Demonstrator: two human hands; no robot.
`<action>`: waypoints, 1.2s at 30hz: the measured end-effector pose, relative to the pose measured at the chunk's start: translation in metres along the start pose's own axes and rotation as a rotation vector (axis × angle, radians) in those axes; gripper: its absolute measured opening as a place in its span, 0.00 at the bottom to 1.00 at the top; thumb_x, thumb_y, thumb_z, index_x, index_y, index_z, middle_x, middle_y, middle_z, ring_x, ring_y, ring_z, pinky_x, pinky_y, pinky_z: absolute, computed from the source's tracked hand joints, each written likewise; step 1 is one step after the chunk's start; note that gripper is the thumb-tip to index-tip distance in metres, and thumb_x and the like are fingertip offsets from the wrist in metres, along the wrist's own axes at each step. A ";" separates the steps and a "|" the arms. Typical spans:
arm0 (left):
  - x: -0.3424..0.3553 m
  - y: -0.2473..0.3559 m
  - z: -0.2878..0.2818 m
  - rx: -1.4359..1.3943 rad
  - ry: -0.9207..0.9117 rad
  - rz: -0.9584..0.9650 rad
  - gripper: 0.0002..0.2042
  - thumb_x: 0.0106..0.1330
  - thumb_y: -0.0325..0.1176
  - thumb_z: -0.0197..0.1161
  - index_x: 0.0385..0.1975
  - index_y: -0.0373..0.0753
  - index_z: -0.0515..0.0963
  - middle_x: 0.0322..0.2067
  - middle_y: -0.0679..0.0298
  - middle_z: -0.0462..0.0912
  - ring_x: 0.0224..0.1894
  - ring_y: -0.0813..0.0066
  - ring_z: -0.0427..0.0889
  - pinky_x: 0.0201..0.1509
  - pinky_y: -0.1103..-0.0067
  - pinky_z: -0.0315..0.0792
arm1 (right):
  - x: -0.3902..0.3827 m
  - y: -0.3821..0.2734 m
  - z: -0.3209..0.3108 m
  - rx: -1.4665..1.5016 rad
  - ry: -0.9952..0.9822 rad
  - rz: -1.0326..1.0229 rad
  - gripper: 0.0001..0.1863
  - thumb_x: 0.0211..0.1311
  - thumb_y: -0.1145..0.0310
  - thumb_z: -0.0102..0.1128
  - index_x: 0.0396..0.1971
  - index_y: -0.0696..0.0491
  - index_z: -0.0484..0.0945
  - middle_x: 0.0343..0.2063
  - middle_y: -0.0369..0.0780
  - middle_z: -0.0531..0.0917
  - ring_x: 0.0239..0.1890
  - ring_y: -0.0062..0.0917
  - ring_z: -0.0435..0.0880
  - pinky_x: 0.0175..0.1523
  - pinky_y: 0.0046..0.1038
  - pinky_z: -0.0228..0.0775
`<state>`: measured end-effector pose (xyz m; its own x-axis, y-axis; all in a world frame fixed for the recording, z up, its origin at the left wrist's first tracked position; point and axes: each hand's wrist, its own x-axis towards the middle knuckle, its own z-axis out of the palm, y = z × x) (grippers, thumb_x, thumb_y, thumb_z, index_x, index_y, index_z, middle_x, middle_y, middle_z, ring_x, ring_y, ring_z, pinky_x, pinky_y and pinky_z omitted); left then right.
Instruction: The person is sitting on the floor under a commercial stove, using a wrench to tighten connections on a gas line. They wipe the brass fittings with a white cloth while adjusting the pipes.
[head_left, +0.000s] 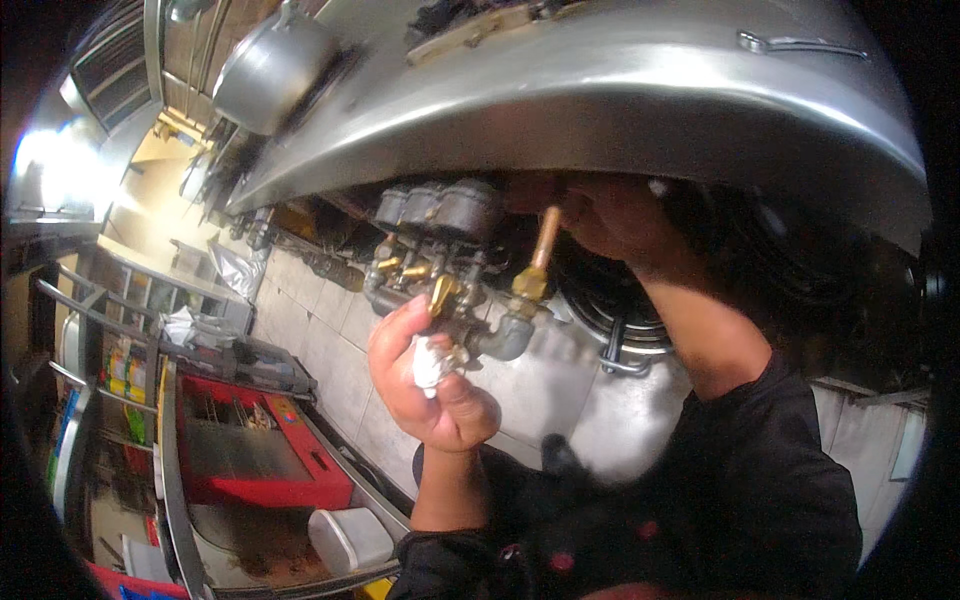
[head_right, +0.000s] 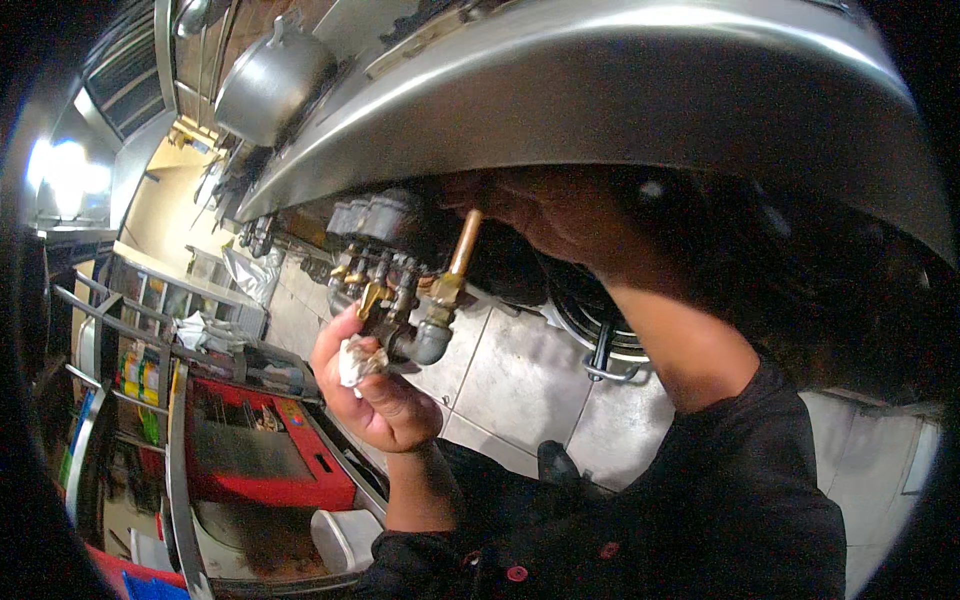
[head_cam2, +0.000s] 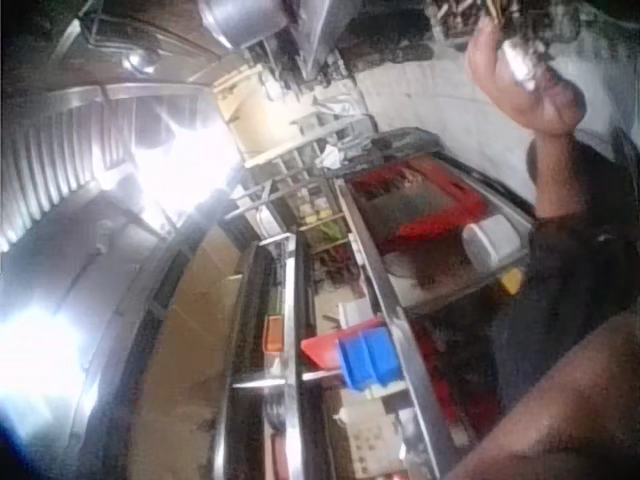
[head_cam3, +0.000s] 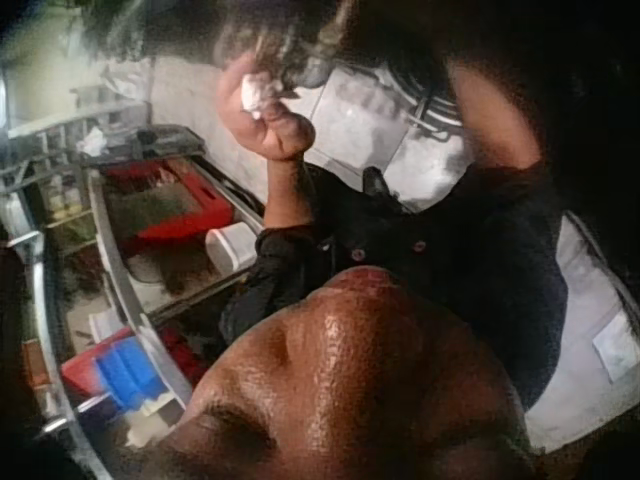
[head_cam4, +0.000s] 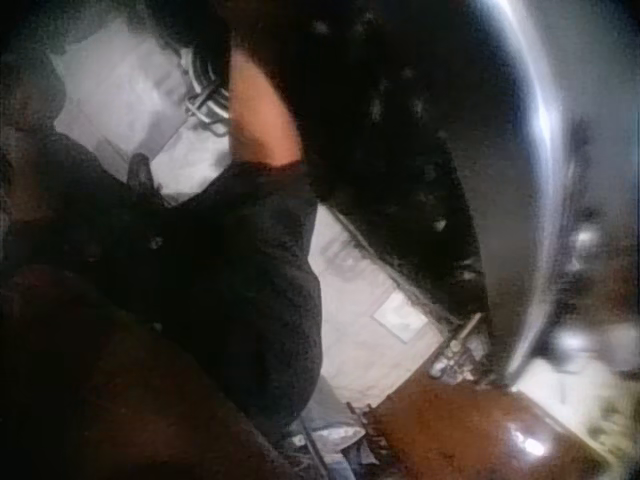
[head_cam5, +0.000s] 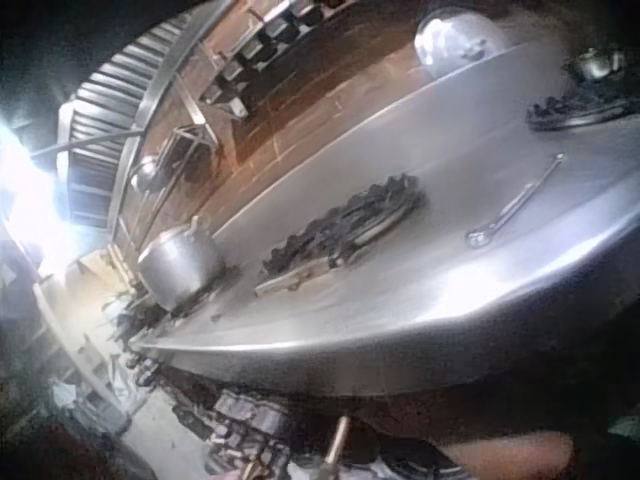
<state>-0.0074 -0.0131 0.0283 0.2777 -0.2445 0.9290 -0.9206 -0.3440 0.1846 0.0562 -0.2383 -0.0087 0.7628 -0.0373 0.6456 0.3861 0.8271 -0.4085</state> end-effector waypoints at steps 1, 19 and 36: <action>-0.002 0.000 0.001 -0.008 0.035 -0.003 0.24 0.71 0.52 0.45 0.38 0.31 0.70 0.45 0.50 0.72 0.47 0.62 0.73 0.55 0.69 0.65 | 0.002 0.003 0.003 0.016 -0.045 0.000 0.22 0.62 0.65 0.57 0.52 0.61 0.70 0.46 0.51 0.79 0.49 0.40 0.80 0.58 0.43 0.70; -0.009 0.000 0.017 0.042 0.140 -0.053 0.21 0.71 0.50 0.44 0.34 0.34 0.69 0.34 0.55 0.72 0.38 0.61 0.73 0.46 0.69 0.68 | -0.002 0.004 -0.012 -0.218 -0.118 0.026 0.18 0.61 0.66 0.59 0.47 0.61 0.72 0.40 0.49 0.81 0.40 0.37 0.83 0.50 0.40 0.77; -0.006 0.002 0.016 0.080 0.114 0.001 0.20 0.70 0.49 0.44 0.32 0.34 0.68 0.32 0.55 0.73 0.36 0.61 0.73 0.45 0.68 0.69 | 0.001 0.007 0.003 0.033 -0.108 0.059 0.18 0.60 0.67 0.61 0.46 0.61 0.73 0.40 0.49 0.81 0.40 0.36 0.84 0.50 0.41 0.77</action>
<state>-0.0063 -0.0267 0.0183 0.2399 -0.1416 0.9604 -0.8946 -0.4164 0.1621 0.0580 -0.2309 -0.0095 0.7227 0.0715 0.6874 0.3231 0.8443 -0.4276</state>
